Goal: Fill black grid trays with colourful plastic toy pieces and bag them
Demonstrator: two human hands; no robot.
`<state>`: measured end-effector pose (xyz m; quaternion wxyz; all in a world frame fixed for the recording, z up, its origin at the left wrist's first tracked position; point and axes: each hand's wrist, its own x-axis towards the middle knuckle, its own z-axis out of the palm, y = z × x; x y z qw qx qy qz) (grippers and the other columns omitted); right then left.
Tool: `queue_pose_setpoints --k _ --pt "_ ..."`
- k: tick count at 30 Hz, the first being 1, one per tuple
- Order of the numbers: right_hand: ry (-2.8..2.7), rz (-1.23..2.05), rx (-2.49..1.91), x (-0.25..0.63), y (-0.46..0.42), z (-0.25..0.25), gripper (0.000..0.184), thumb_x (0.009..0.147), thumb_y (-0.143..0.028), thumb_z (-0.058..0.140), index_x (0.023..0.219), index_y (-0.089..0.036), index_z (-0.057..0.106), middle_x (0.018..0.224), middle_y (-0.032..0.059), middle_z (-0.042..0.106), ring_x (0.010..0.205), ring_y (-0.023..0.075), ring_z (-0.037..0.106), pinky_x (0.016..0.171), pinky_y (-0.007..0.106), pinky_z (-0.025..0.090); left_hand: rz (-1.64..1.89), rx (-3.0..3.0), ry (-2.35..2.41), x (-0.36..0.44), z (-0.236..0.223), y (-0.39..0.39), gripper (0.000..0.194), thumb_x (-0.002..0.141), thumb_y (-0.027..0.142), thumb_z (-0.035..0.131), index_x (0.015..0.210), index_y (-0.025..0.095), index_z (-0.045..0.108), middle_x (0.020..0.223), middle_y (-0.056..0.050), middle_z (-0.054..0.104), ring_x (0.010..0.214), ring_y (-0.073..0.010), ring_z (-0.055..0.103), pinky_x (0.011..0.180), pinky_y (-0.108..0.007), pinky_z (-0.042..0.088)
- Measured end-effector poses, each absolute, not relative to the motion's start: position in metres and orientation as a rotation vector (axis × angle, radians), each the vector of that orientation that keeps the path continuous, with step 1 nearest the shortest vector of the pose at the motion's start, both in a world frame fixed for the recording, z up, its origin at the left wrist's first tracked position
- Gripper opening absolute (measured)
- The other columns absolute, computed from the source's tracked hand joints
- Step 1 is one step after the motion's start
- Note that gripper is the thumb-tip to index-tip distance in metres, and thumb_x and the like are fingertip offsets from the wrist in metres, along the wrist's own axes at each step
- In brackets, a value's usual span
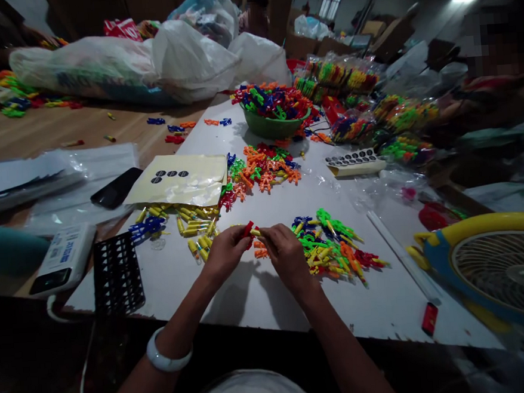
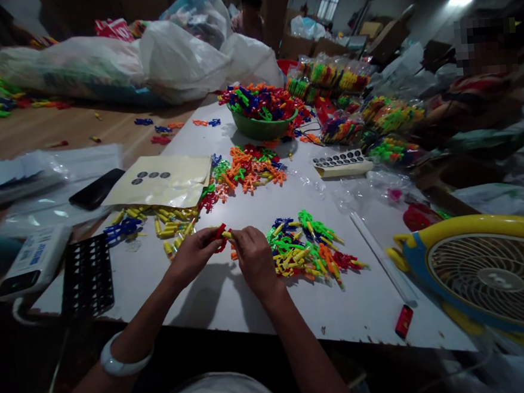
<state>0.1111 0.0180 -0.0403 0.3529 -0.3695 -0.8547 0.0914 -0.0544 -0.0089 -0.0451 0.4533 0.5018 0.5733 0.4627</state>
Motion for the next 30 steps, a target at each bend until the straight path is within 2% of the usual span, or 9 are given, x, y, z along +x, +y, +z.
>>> queue_pose_setpoints --k 4,12,17,22,25,29,30 --pt "-2.334 0.032 -0.980 0.102 0.015 -0.043 0.021 0.099 -0.018 0.046 0.103 -0.016 0.066 0.083 0.0085 0.062 0.081 0.0217 0.055 0.074 0.034 0.045 1.099 1.400 1.652 -0.055 -0.045 -0.011 0.024 0.080 0.026 0.056 0.097 0.017 0.070 0.094 -0.007 0.071 0.087 -0.0206 0.063 0.081 -0.035 0.049" --pt "-2.133 0.224 -0.892 0.100 0.014 -0.048 0.013 0.098 -0.021 0.052 0.101 -0.018 0.065 0.084 0.0065 0.063 0.081 0.0190 0.058 0.074 0.032 0.048 1.157 1.193 1.554 -0.058 -0.042 -0.017 0.025 0.079 0.026 0.055 0.096 0.017 0.070 0.088 -0.005 0.071 0.077 -0.0175 0.063 0.071 -0.030 0.051" --pt "-2.134 0.118 -0.850 0.104 0.013 -0.044 0.013 0.095 -0.014 0.054 0.097 -0.019 0.066 0.084 0.0062 0.065 0.082 0.0194 0.058 0.075 0.033 0.048 1.149 1.216 1.599 -0.055 -0.047 -0.017 0.023 0.080 0.027 0.055 0.095 0.017 0.071 0.086 -0.005 0.071 0.077 -0.0175 0.064 0.072 -0.030 0.051" --pt "-2.225 0.035 -0.715 0.102 0.014 -0.046 0.017 0.095 -0.012 0.053 0.100 -0.019 0.068 0.093 0.0080 0.070 0.088 0.0201 0.060 0.081 0.035 0.049 1.109 1.352 1.621 -0.056 -0.045 -0.018 0.020 0.082 0.024 0.055 0.093 0.018 0.070 0.086 -0.005 0.070 0.079 -0.0176 0.063 0.072 -0.029 0.050" --pt "-2.174 0.209 -0.738 0.105 0.019 -0.047 0.017 0.095 -0.015 0.054 0.096 -0.020 0.070 0.092 0.0074 0.071 0.088 0.0196 0.062 0.081 0.035 0.051 1.032 1.510 1.620 -0.066 -0.039 -0.020 0.021 0.082 0.024 0.055 0.094 0.018 0.071 0.086 -0.004 0.068 0.077 -0.0173 0.061 0.071 -0.029 0.047" --pt "-2.014 0.790 -0.887 0.116 0.034 -0.047 0.005 0.086 -0.024 0.067 0.087 -0.021 0.071 0.082 0.0039 0.070 0.075 0.0169 0.065 0.069 0.031 0.053 0.904 1.668 1.477 -0.079 -0.036 -0.021 0.020 0.082 0.022 0.054 0.092 0.020 0.072 0.080 -0.003 0.066 0.073 -0.0166 0.059 0.067 -0.028 0.045" --pt "-1.989 0.941 -0.923 0.119 0.037 -0.048 0.007 0.083 -0.027 0.070 0.085 -0.021 0.071 0.081 0.0034 0.071 0.073 0.0167 0.066 0.067 0.030 0.053 0.874 1.693 1.448 -0.079 -0.037 -0.021 0.021 0.082 0.020 0.053 0.091 0.020 0.072 0.079 -0.003 0.066 0.073 -0.0167 0.059 0.067 -0.028 0.044"
